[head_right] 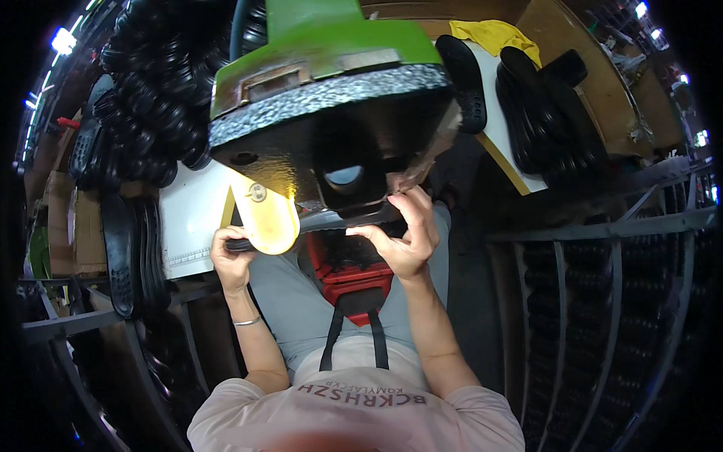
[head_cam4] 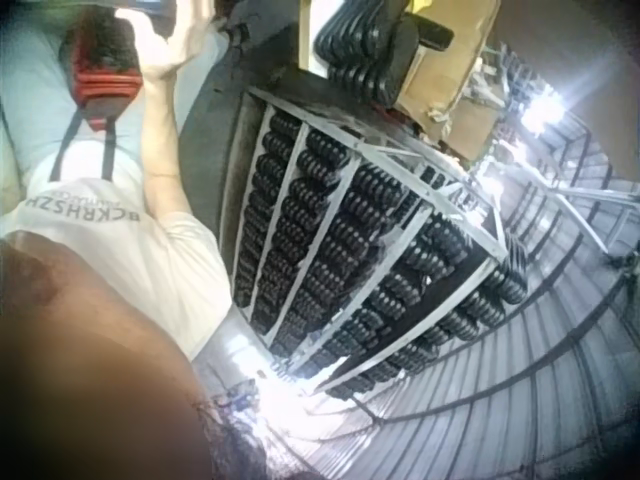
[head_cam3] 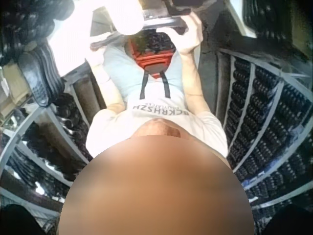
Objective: Trim excess material from the edges of shoe soles using an industrial cutting machine.
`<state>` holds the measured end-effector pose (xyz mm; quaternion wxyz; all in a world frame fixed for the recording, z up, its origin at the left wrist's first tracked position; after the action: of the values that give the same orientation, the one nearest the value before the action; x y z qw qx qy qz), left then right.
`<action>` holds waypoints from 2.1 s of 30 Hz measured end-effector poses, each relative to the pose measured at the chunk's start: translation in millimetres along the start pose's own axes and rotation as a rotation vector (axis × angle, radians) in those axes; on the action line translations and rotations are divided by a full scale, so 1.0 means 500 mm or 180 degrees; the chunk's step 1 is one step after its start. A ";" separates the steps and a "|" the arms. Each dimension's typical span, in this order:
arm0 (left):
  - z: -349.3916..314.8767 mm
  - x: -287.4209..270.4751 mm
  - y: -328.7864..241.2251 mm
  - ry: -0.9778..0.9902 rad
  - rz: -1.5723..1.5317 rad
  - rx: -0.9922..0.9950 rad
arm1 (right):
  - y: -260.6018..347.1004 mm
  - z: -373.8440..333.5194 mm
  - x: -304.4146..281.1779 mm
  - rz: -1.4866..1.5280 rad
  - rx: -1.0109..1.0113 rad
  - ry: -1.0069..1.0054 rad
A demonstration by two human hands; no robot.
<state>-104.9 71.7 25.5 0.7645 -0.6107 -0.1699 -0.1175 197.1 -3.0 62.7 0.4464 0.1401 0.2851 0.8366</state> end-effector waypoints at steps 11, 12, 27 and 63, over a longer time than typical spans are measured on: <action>-0.039 0.286 0.031 0.0622 0.2340 0.1936 | -0.105 0.124 -0.192 -0.0243 0.0455 -0.0570; -0.042 0.296 0.039 0.0591 0.2293 0.2118 | -0.119 0.128 -0.201 -0.0231 0.0484 -0.0556; -0.018 0.112 -0.053 -0.0161 0.1595 0.1097 | -0.061 0.030 -0.072 0.0561 0.1073 -0.0110; -0.123 0.246 0.228 -0.0166 0.0357 0.0084 | -0.221 -0.092 -0.134 0.0711 0.2726 -0.0760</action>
<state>58.8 41.2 -39.1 0.7732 -0.6119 -0.1568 -0.0562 286.3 -26.0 -39.3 0.2850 0.4372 0.5349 0.6645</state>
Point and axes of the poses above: each hand's wrist, its own z-axis towards the middle knuckle, its own x-axis out of the palm, y = z × x, the point moved 3 cm from there along z, towards the middle knuckle, and after that the axes turned 15 degrees about -y, right-handed, at the moved point
